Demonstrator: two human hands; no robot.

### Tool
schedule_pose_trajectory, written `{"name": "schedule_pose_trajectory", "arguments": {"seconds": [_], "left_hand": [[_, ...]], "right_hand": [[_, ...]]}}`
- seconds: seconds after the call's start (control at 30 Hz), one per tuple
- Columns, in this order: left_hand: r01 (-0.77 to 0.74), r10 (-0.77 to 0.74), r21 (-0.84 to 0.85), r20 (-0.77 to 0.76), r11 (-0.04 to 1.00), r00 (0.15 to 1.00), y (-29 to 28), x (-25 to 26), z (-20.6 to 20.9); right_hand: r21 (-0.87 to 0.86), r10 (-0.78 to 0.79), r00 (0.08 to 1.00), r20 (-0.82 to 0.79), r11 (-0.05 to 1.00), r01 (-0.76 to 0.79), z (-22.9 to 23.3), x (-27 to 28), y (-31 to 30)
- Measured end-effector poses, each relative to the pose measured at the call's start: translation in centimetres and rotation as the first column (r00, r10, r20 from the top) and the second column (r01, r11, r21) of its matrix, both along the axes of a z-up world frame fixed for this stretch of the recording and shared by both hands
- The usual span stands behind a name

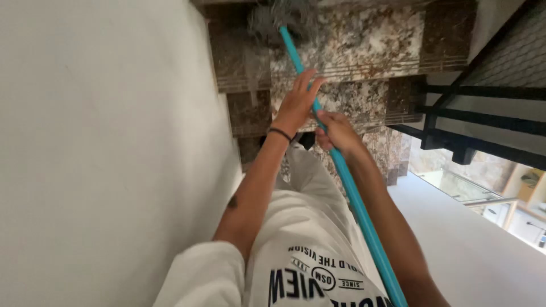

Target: Mopping a marble/stone staircase using a blue mop.

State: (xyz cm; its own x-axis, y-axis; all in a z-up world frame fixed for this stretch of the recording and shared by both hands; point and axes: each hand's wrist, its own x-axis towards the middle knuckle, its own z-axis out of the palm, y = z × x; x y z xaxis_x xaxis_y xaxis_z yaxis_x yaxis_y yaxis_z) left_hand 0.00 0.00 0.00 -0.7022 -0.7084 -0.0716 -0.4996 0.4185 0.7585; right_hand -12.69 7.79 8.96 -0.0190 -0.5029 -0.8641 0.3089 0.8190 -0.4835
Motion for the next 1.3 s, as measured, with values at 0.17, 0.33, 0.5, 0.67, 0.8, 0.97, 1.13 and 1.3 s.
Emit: {"name": "schedule_pose_trajectory", "arguments": {"seconds": [0.17,0.33,0.5,0.67,0.8,0.97,1.13,1.3], "left_hand": [[0.001,-0.005,0.084,0.044,0.996,0.999,2.9,1.8,1.7],[0.109,-0.100,0.377,-0.043,0.920,0.994,3.9,0.4,1.8],[0.178,-0.210,0.397,0.040,0.901,0.977,2.4,-6.9,2.9],[0.158,-0.267,0.425,0.210,0.891,0.941,1.5,-15.5,0.4],[0.101,-0.260,0.513,0.249,0.853,0.933,1.7,-20.6,3.9],[0.172,-0.320,0.582,0.162,0.795,0.933,3.9,-24.6,-1.1],[0.047,-0.225,0.598,0.226,0.800,0.948,3.9,-25.8,2.9],[0.056,-0.199,0.547,0.206,0.836,0.958,5.3,-25.6,-1.5]], "right_hand": [[-0.061,-0.066,0.998,-0.007,0.996,0.065,-6.1,-3.3,0.6],[-0.086,-0.154,0.988,0.003,0.984,0.153,2.3,-8.1,4.9],[-0.072,-0.159,0.983,-0.092,0.986,0.153,-2.7,-13.4,2.7],[0.000,-0.163,0.986,0.016,0.987,0.163,-7.9,-19.9,2.6],[-0.121,-0.157,0.988,0.008,0.980,0.157,0.4,-24.5,5.9],[-0.032,-0.158,0.986,-0.061,0.987,0.157,5.5,-33.1,8.4],[0.019,-0.231,0.973,0.025,0.973,0.231,-5.1,-42.7,6.1],[0.045,-0.259,0.965,0.042,0.965,0.257,-3.7,-46.1,6.8]]}}
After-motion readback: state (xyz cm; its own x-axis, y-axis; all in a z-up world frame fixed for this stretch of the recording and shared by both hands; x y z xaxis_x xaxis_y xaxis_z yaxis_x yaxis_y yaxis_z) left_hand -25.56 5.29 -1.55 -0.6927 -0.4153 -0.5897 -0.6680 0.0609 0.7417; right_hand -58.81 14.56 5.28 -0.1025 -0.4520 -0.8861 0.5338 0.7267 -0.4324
